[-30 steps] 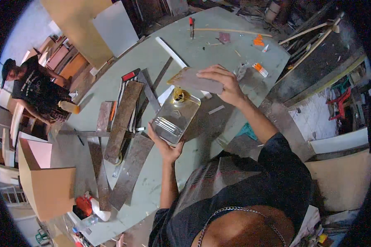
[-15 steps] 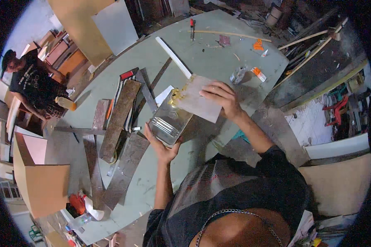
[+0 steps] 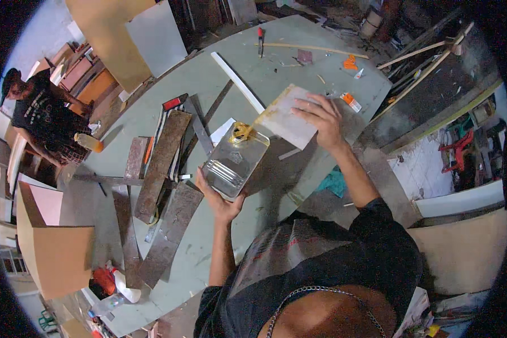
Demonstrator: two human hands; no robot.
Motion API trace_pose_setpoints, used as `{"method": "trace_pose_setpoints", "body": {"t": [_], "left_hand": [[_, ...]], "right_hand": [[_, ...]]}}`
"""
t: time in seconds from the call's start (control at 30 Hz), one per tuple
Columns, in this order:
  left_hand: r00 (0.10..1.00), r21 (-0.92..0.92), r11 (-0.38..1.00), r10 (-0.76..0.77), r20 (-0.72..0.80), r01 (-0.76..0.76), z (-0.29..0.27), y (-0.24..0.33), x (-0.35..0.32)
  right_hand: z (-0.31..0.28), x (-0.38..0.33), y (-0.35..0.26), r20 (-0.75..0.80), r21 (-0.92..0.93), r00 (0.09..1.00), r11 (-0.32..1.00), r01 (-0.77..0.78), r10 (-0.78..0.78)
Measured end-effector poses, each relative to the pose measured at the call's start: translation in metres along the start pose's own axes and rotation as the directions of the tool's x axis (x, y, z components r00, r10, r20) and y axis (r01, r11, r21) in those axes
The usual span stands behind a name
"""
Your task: The person applies glue onto strips of material using a scraper card and handles a glue can.
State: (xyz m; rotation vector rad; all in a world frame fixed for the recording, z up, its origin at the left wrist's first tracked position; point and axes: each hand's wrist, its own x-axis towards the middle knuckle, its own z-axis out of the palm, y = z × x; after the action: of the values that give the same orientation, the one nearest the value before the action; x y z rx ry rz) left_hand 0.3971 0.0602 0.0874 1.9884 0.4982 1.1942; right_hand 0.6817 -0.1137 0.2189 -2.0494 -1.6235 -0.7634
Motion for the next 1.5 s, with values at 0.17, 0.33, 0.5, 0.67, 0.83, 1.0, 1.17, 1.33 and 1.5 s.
{"method": "trace_pose_setpoints", "body": {"t": [0.17, 0.33, 0.5, 0.67, 0.83, 1.0, 1.17, 1.33, 1.5], "left_hand": [[1.0, 0.041, 0.999, 0.013, -0.009, -0.013, 0.004, 0.0, 0.0], [1.0, 0.033, 0.999, 0.02, -0.021, -0.019, 0.0, -0.002, -0.001], [1.0, 0.011, 1.0, 0.018, -0.02, -0.018, -0.001, -0.006, 0.001], [0.995, 0.032, 0.996, 0.084, -0.044, -0.083, 0.001, -0.03, -0.013], [0.987, -0.005, 0.99, 0.143, -0.071, -0.144, 0.01, -0.024, -0.006], [0.995, 0.066, 0.995, 0.076, -0.07, -0.072, 0.004, -0.016, -0.007], [0.996, 0.105, 0.993, -0.046, -0.073, 0.053, -0.001, -0.007, -0.011], [0.99, 0.134, 0.985, -0.095, -0.103, 0.108, 0.003, -0.004, -0.013], [0.99, 0.118, 0.988, -0.086, -0.112, 0.099, 0.009, -0.011, -0.02]], "right_hand": [[-0.024, 0.03, 0.004, -0.154, 0.115, 0.985, 0.991, -0.063, 0.08], [-0.061, 0.077, -0.024, -0.391, 0.192, 0.914, 0.981, -0.037, 0.111], [-0.027, 0.077, -0.033, -0.411, 0.509, 0.862, 0.859, -0.053, 0.297], [-0.013, 0.069, -0.072, 0.006, 0.334, 1.0, 0.942, 0.015, -0.018], [0.017, 0.048, -0.081, -0.012, 0.351, 0.992, 0.929, 0.121, -0.124], [0.036, 0.038, -0.075, 0.277, 0.21, 0.942, 0.968, 0.134, -0.19], [0.027, 0.039, -0.064, 0.392, 0.332, 0.891, 0.939, 0.093, -0.227], [0.034, 0.03, -0.046, 0.329, 0.433, 0.89, 0.888, 0.156, -0.317], [0.042, 0.031, -0.04, 0.282, 0.498, 0.891, 0.848, 0.181, -0.356]]}}
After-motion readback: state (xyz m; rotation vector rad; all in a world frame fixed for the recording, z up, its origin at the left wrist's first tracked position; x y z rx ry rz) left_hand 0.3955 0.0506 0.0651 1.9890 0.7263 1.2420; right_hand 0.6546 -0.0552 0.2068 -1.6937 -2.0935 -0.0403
